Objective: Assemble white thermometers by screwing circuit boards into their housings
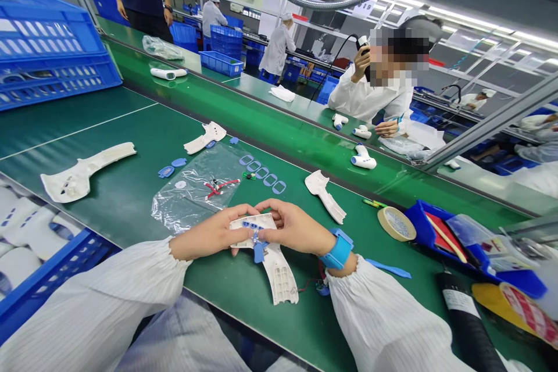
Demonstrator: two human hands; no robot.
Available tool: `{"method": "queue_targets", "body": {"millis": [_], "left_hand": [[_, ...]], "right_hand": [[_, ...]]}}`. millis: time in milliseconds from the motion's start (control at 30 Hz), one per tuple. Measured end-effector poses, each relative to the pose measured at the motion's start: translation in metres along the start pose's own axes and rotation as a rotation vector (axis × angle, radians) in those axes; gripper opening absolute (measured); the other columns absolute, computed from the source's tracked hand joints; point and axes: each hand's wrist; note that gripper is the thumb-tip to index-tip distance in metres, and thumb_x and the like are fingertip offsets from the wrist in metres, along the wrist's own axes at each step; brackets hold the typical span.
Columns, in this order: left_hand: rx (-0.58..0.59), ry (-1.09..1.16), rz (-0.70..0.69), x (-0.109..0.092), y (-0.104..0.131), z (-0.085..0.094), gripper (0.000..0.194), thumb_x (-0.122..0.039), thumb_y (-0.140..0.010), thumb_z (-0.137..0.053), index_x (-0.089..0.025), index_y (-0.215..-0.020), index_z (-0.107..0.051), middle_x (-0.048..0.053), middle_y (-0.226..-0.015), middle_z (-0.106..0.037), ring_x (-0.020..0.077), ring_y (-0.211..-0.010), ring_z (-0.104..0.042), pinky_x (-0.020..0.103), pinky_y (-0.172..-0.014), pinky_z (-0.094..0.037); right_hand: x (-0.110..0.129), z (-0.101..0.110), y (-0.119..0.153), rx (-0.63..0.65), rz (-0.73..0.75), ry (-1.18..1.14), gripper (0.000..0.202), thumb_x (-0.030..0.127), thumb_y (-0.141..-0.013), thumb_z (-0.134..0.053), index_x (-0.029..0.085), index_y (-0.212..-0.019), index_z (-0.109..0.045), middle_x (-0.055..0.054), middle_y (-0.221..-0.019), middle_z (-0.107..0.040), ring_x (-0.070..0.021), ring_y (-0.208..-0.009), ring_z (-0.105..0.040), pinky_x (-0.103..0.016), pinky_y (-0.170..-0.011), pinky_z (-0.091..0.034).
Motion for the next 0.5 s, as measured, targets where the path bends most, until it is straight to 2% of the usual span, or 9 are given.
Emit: {"method": "queue_targets", "body": {"millis": [233,500], "left_hand": [[0.002,0.009,0.012,0.001,0.0,0.0,0.031,-0.04,-0.08,-0.054,-0.024,-0.106,-0.049,-0.005,-0.073,-0.051,0.0086,-0.057,-0.047,0.021,-0.054,-0.043],[-0.02,-0.015,-0.042,0.007,-0.003,-0.002,0.027,-0.037,-0.083,-0.048,-0.02,-0.105,-0.048,-0.004,-0.071,-0.051,0.0101,-0.059,-0.047,0.02,-0.049,-0.045]], "right_hand": [[0.012,0.001,0.004,-0.073,0.083,0.266,0.034,0.017,-0.071,-0.06,0.022,-0.105,-0.053,0.009,-0.053,-0.045,-0.0074,-0.047,-0.04,-0.018,-0.043,-0.032],[0.004,-0.001,0.007,-0.069,0.072,0.157,0.036,0.022,-0.072,-0.061,0.02,-0.108,-0.056,0.002,-0.072,-0.062,-0.0111,-0.06,-0.054,-0.022,-0.054,-0.043]]}}
Point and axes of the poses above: each hand's wrist, its own y-axis away from the middle knuckle, its own z-axis out of the back of the hand, x = y × z
